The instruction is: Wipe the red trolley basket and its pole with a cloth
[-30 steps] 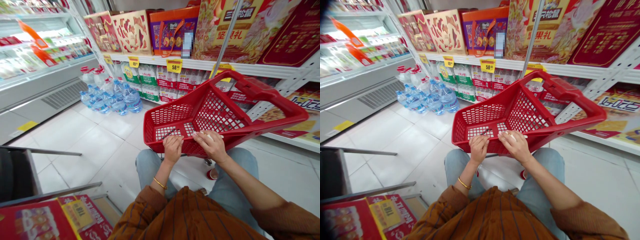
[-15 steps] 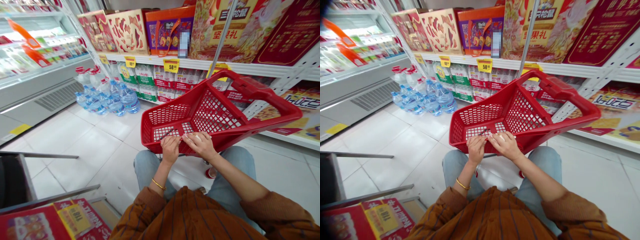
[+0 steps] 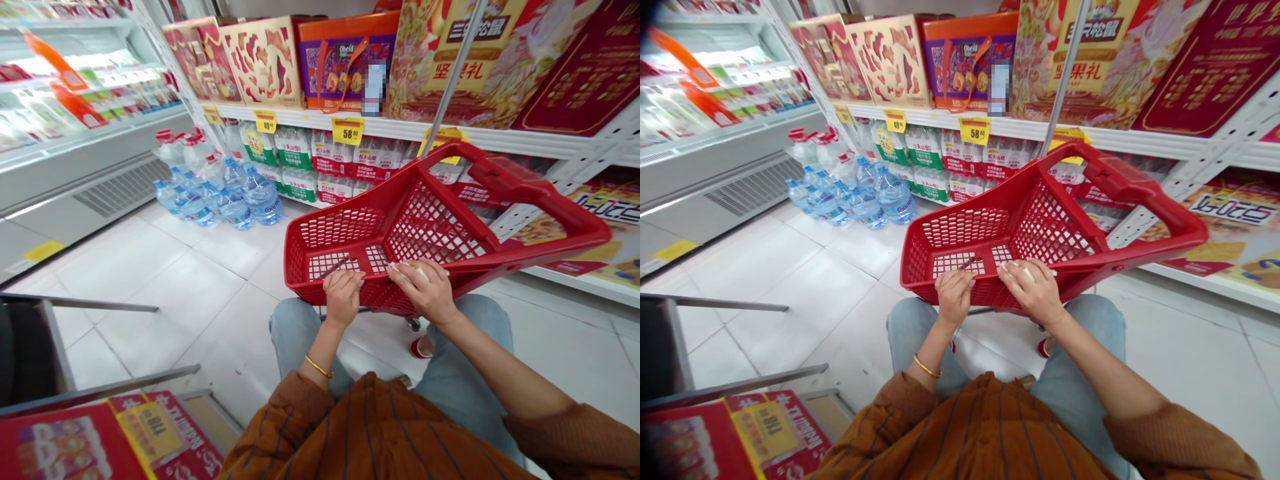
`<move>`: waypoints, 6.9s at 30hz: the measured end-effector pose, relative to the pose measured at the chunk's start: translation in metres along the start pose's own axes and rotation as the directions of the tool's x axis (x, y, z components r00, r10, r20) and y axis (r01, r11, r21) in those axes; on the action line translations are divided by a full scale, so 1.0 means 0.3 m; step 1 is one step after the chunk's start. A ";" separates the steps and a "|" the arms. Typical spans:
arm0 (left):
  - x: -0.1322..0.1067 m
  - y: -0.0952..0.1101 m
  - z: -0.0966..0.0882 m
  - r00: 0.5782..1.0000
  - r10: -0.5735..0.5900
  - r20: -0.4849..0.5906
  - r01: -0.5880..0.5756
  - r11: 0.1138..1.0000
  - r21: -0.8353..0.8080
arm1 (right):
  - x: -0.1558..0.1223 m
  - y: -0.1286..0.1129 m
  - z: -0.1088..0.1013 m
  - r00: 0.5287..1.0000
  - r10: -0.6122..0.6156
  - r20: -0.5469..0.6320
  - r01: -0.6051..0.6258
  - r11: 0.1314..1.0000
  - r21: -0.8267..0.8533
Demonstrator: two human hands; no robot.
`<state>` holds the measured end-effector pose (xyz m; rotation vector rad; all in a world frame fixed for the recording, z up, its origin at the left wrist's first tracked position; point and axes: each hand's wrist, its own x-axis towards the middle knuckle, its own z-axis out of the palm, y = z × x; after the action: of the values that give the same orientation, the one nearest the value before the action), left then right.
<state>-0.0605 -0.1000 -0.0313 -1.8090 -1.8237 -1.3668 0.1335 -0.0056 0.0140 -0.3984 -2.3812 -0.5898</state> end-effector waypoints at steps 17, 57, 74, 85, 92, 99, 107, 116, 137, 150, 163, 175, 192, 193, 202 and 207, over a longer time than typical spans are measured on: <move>0.003 -0.014 -0.012 1.000 0.018 -0.004 -0.018 0.999 -0.027 | 0.082 -0.092 0.046 0.999 -0.022 0.030 0.022 1.000 -0.005; 0.027 0.106 0.069 0.971 0.080 0.224 -0.075 0.997 -0.034 | 0.011 0.013 -0.049 0.999 0.051 0.014 -0.050 0.996 -0.072; 0.044 0.097 0.041 0.983 0.034 0.179 -0.015 0.994 -0.107 | -0.033 0.093 -0.101 1.000 0.028 0.006 -0.026 0.982 -0.186; 0.045 0.099 0.042 0.988 0.021 0.154 0.001 0.990 -0.140 | -0.013 0.028 -0.081 1.000 0.022 0.018 -0.020 0.998 -0.067; 0.037 0.089 0.042 0.987 0.022 0.158 0.000 0.990 -0.140 | 0.026 0.015 -0.057 0.996 -0.006 0.085 0.016 0.992 -0.124; 0.043 0.091 0.035 0.994 0.040 0.103 -0.020 0.981 -0.193 | 0.015 0.054 -0.099 0.997 -0.008 0.071 0.018 0.990 -0.142; 0.054 0.103 0.027 0.993 -0.012 0.119 0.036 0.979 -0.203 | -0.026 0.088 -0.145 0.995 0.057 0.082 -0.040 0.981 -0.191; 0.057 0.102 0.033 0.997 -0.023 0.074 0.039 0.975 -0.217 | 0.047 -0.018 -0.069 0.999 0.045 0.021 -0.043 0.996 -0.073; 0.066 0.072 0.025 0.998 -0.021 0.056 0.033 0.971 -0.235 | 0.011 0.050 -0.143 0.995 0.070 0.065 -0.060 0.988 -0.144; 0.069 0.039 0.009 0.999 -0.033 0.040 0.040 0.977 -0.211 | 0.119 -0.043 -0.071 0.995 0.013 0.094 -0.005 0.996 -0.085; 0.074 0.017 -0.016 0.997 -0.016 0.072 0.031 0.976 -0.217 | 0.086 -0.003 -0.156 0.991 0.008 0.136 0.015 0.986 -0.169; 0.075 0.006 -0.022 0.996 -0.018 0.086 0.034 0.982 -0.188 | 0.057 0.022 -0.224 0.984 0.084 0.158 -0.057 0.984 -0.170; 0.098 0.205 0.079 0.963 0.092 0.254 -0.046 0.982 -0.183 | 0.028 0.029 -0.203 0.996 0.064 0.068 -0.053 0.987 -0.153; 0.099 0.202 0.074 0.965 0.091 0.247 -0.042 0.979 -0.198 | 0.022 0.035 -0.204 0.998 0.047 0.050 -0.040 0.989 -0.139; 0.114 0.202 0.046 0.970 0.076 0.230 -0.015 0.967 -0.253 | 0.006 0.057 -0.231 0.998 0.001 0.059 0.009 0.984 -0.177; 0.109 0.199 0.049 0.969 0.071 0.235 -0.010 0.968 -0.249 | -0.006 0.055 -0.244 0.998 0.036 0.052 -0.027 0.987 -0.158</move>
<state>-0.0087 -0.0796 0.0106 -2.2156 -1.7814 -1.4682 0.1795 -0.0285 0.0685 -0.5267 -2.3835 -0.7640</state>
